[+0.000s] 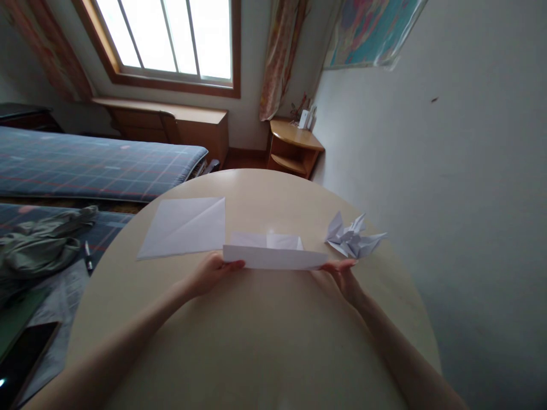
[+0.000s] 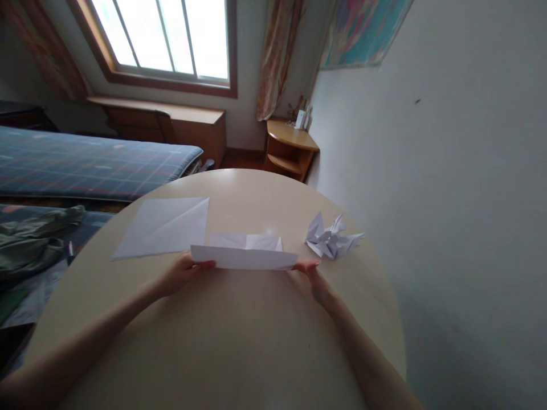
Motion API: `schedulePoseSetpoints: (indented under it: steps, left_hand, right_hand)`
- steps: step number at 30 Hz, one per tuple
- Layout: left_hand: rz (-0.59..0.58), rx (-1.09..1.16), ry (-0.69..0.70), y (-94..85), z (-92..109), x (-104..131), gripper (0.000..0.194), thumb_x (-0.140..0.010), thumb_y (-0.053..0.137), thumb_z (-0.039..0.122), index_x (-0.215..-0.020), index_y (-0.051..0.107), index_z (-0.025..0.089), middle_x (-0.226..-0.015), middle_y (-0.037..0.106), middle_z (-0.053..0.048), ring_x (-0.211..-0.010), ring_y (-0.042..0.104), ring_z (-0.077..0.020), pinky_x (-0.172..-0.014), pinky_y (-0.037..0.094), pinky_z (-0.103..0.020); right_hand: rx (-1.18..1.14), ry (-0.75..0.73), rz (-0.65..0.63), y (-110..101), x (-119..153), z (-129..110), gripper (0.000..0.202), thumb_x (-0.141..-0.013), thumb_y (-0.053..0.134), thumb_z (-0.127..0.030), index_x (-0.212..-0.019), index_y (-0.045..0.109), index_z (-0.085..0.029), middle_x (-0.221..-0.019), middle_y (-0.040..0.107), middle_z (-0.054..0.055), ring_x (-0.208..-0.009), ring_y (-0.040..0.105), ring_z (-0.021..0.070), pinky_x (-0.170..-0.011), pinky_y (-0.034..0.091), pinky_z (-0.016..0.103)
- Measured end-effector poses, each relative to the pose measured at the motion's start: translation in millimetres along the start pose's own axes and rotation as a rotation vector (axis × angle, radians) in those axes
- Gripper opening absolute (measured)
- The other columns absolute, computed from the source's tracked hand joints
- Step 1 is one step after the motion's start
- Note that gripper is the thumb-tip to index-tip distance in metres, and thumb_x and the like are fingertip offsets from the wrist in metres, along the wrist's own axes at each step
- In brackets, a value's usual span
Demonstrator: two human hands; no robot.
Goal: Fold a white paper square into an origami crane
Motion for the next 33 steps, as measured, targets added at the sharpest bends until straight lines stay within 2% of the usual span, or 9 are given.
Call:
schedulePoseSetpoints:
  steps: [3, 6, 12, 16, 19, 22, 25, 29, 33]
  left_hand:
    - [0.091, 0.009, -0.074, -2.0, -4, 1, 0.046, -0.083, 0.043, 0.050, -0.064, 0.066, 0.014, -0.069, 0.068, -0.002, -0.067, 0.061, -0.0193, -0.063, 0.046, -0.025]
    - [0.173, -0.025, -0.122, -3.4, -8, 2, 0.048, -0.080, 0.044, 0.053, -0.055, 0.058, 0.014, -0.055, 0.060, 0.001, -0.056, 0.055, -0.0154, -0.053, 0.041, -0.022]
    - [0.306, -0.181, -0.225, -7.1, -9, 6, 0.041, -0.080, 0.046, 0.050, -0.059, 0.053, 0.015, -0.051, 0.051, 0.002, -0.048, 0.047, -0.0109, -0.045, 0.032, -0.019]
    - [0.288, -0.376, -0.304, -1.0, -5, 9, 0.029, -0.084, 0.048, 0.041, -0.094, 0.055, 0.015, -0.059, 0.057, 0.001, -0.051, 0.053, -0.0149, -0.050, 0.039, -0.023]
    - [0.374, -0.502, -0.184, 0.2, 11, 10, 0.046, -0.085, 0.047, 0.034, -0.125, 0.036, 0.015, -0.086, 0.062, -0.007, -0.074, 0.060, -0.0216, -0.065, 0.048, -0.033]
    - [0.517, -0.610, 0.047, -1.1, 34, 13, 0.067, -0.084, 0.049, 0.027, -0.138, 0.013, 0.012, -0.124, 0.045, -0.019, -0.111, 0.047, -0.0288, -0.090, 0.043, -0.044]
    - [0.529, -0.685, 0.165, 3.2, 44, 12, 0.064, -0.085, 0.046, 0.021, -0.139, 0.014, 0.012, -0.137, 0.030, -0.020, -0.128, 0.029, -0.0310, -0.102, 0.033, -0.047]
    - [0.310, -0.689, 0.206, 25.6, 43, 6, 0.042, -0.089, 0.032, 0.013, -0.131, 0.037, 0.019, -0.130, 0.047, -0.010, -0.118, 0.047, -0.0218, -0.100, 0.040, -0.038]
    - [0.257, -0.723, 0.101, 38.2, 44, 3, 0.039, -0.091, 0.037, 0.028, -0.127, 0.045, 0.014, -0.131, 0.050, -0.011, -0.112, 0.052, -0.0243, -0.094, 0.045, -0.038]
  right_hand:
    - [-0.055, 0.070, 0.067, 7, -2, 14, 0.061, -0.065, 0.054, -0.072, -0.079, 0.072, -0.016, -0.086, 0.072, 0.010, -0.084, 0.065, 0.0293, -0.079, 0.049, 0.041]
    - [-0.165, 0.147, 0.171, 12, -3, 26, 0.046, -0.062, 0.069, -0.056, -0.084, 0.069, -0.015, -0.088, 0.071, 0.010, -0.079, 0.065, 0.0248, -0.073, 0.051, 0.037]
    - [-0.141, 0.126, 0.242, 10, -5, 19, 0.039, -0.070, 0.065, -0.049, -0.088, 0.060, -0.015, -0.086, 0.069, 0.010, -0.075, 0.064, 0.0230, -0.067, 0.051, 0.034]
    - [0.127, 0.097, 0.314, 8, -2, 5, 0.041, -0.078, 0.055, -0.040, -0.110, 0.049, -0.015, -0.090, 0.066, 0.010, -0.078, 0.063, 0.0240, -0.070, 0.051, 0.038]
    - [0.470, 0.015, 0.408, 12, 2, -12, 0.052, -0.081, 0.050, -0.032, -0.126, 0.038, -0.009, -0.100, 0.060, 0.015, -0.092, 0.058, 0.0271, -0.081, 0.047, 0.044]
    - [0.745, -0.104, 0.432, 24, 5, -29, 0.054, -0.083, 0.046, -0.025, -0.133, 0.034, -0.008, -0.121, 0.048, 0.021, -0.113, 0.045, 0.0306, -0.093, 0.039, 0.048]
    - [0.867, -0.223, 0.350, 40, 5, -39, 0.045, -0.086, 0.040, -0.017, -0.131, 0.042, -0.015, -0.135, 0.038, 0.016, -0.124, 0.036, 0.0291, -0.099, 0.034, 0.049]
    - [0.848, -0.339, 0.103, 65, 1, -41, 0.041, -0.089, 0.031, -0.013, -0.126, 0.050, -0.013, -0.137, 0.042, 0.013, -0.127, 0.035, 0.0215, -0.104, 0.034, 0.039]
    - [0.892, -0.297, 0.016, 77, -3, -38, 0.045, -0.089, 0.031, -0.017, -0.130, 0.043, -0.004, -0.139, 0.040, 0.015, -0.129, 0.034, 0.0213, -0.105, 0.033, 0.037]
Point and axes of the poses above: each hand's wrist, its own x-axis away from the middle knuckle, its own y-axis out of the palm, z = x × y, the point moved 8 cm from there along -x, towards the middle knuckle
